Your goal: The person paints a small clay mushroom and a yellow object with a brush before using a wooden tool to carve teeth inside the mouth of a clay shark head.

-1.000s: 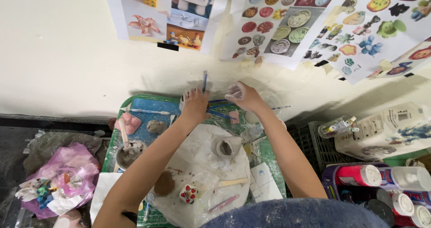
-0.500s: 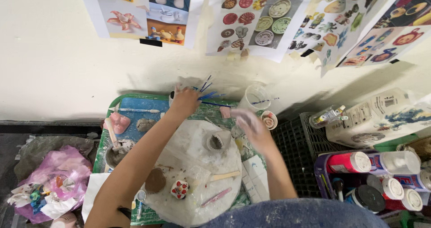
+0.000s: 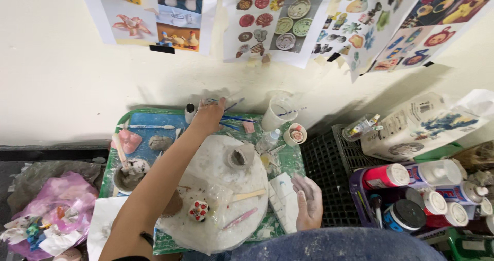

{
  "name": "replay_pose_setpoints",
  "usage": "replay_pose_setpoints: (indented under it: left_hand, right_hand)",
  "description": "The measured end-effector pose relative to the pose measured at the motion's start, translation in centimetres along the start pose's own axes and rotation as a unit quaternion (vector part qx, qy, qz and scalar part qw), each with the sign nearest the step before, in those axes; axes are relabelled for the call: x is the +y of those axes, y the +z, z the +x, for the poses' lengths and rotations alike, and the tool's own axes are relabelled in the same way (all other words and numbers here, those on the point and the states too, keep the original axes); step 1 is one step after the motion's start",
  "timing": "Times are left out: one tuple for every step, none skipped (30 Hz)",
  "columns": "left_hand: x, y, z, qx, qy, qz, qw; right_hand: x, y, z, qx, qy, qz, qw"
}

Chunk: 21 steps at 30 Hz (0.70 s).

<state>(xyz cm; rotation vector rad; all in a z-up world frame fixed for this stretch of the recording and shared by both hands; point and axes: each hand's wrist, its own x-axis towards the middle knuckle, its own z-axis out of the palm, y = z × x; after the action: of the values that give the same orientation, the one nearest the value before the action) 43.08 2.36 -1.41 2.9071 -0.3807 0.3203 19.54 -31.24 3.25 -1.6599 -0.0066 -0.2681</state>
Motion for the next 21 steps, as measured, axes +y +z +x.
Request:
replay_pose_setpoints:
  left_hand:
    - [0.3,0.2,0.2,0.009,0.007,-0.003,1.0]
    - [0.4,0.4,0.2,0.018,0.013,-0.004,1.0]
    - [0.5,0.6,0.2,0.015,0.008,-0.031,0.999]
    - [0.4,0.7,0.3,0.01,0.004,-0.055,0.998]
    - [0.2,0.8,0.5,0.006,0.0,-0.08,0.997]
    - [0.0,1.1,0.3,0.045,-0.019,-0.1,0.994]
    - [-0.5,1.3,0.2,0.085,-0.039,-0.12,0.988]
    - [-1.3,1.4,0.0,0.124,-0.06,-0.138,0.981]
    - [-1.9,1.5,-0.3,0.135,-0.076,-0.162,0.975]
    - [-2.6,1.6,-0.7,0.146,-0.092,-0.185,0.968]
    - [-3.1,1.6,-1.0,0.156,-0.108,-0.208,0.959]
    - [-3.4,1.5,-1.3,0.148,-0.102,-0.202,0.963]
    - [-3.5,1.4,-1.7,0.139,-0.096,-0.196,0.966]
    - [-3.5,1.1,-2.0,0.132,-0.091,-0.19,0.969]
    - [-3.4,0.8,-2.1,0.132,-0.081,-0.199,0.968]
    - [-3.1,0.4,-2.3,0.131,-0.072,-0.207,0.967]
    - [-2.8,-0.1,-2.5,0.13,-0.063,-0.216,0.966]
    - [-2.3,-0.5,-2.6,0.121,-0.073,-0.215,0.966]
    - [-1.8,-0.9,-2.6,0.112,-0.084,-0.214,0.967]
    - [-1.4,-1.4,-2.7,0.103,-0.093,-0.212,0.967]
    - [-1.0,-1.8,-2.8,0.096,-0.089,-0.2,0.971]
  right_hand:
    - [0.1,-0.5,0.0,-0.004,-0.006,-0.007,1.0]
    - [0.3,-0.6,0.1,-0.01,-0.013,-0.012,1.0]
    - [0.3,-0.6,0.1,-0.016,-0.019,-0.018,1.0]
    - [0.3,-0.3,0.3,-0.047,-0.022,-0.017,0.998]
    - [0.3,0.3,0.6,-0.079,-0.026,-0.015,0.996]
    - [0.1,0.7,0.6,-0.112,-0.027,-0.016,0.993]
    - [-0.2,1.0,0.3,-0.124,-0.024,-0.047,0.991]
    - [-0.6,1.8,0.2,-0.136,-0.022,-0.077,0.987]
    - [-0.9,2.8,0.5,-0.148,-0.02,-0.107,0.983]
    - [-1.2,3.7,1.1,-0.157,-0.037,-0.115,0.98]
    - [-1.5,4.6,1.7,-0.166,-0.054,-0.122,0.977]
    - [-1.9,5.5,2.5,-0.175,-0.072,-0.13,0.973]
    - [-2.1,6.6,3.3,-0.176,-0.08,-0.118,0.974]
    - [-2.3,7.6,4.3,-0.177,-0.089,-0.105,0.974]
    - [-2.3,8.6,5.3,-0.179,-0.098,-0.093,0.975]
    - [-2.3,9.5,6.2,-0.175,-0.109,-0.099,0.973]
    - [-2.2,10.3,7.1,-0.172,-0.121,-0.105,0.972]
    - [-2.0,11.0,7.9,-0.168,-0.133,-0.111,0.97]
    - [-1.8,11.5,8.5,-0.178,-0.116,-0.117,0.97]
    - [-1.5,11.9,9.1,-0.187,-0.099,-0.123,0.97]
    - [-1.2,12.2,9.3,-0.195,-0.083,-0.128,0.969]
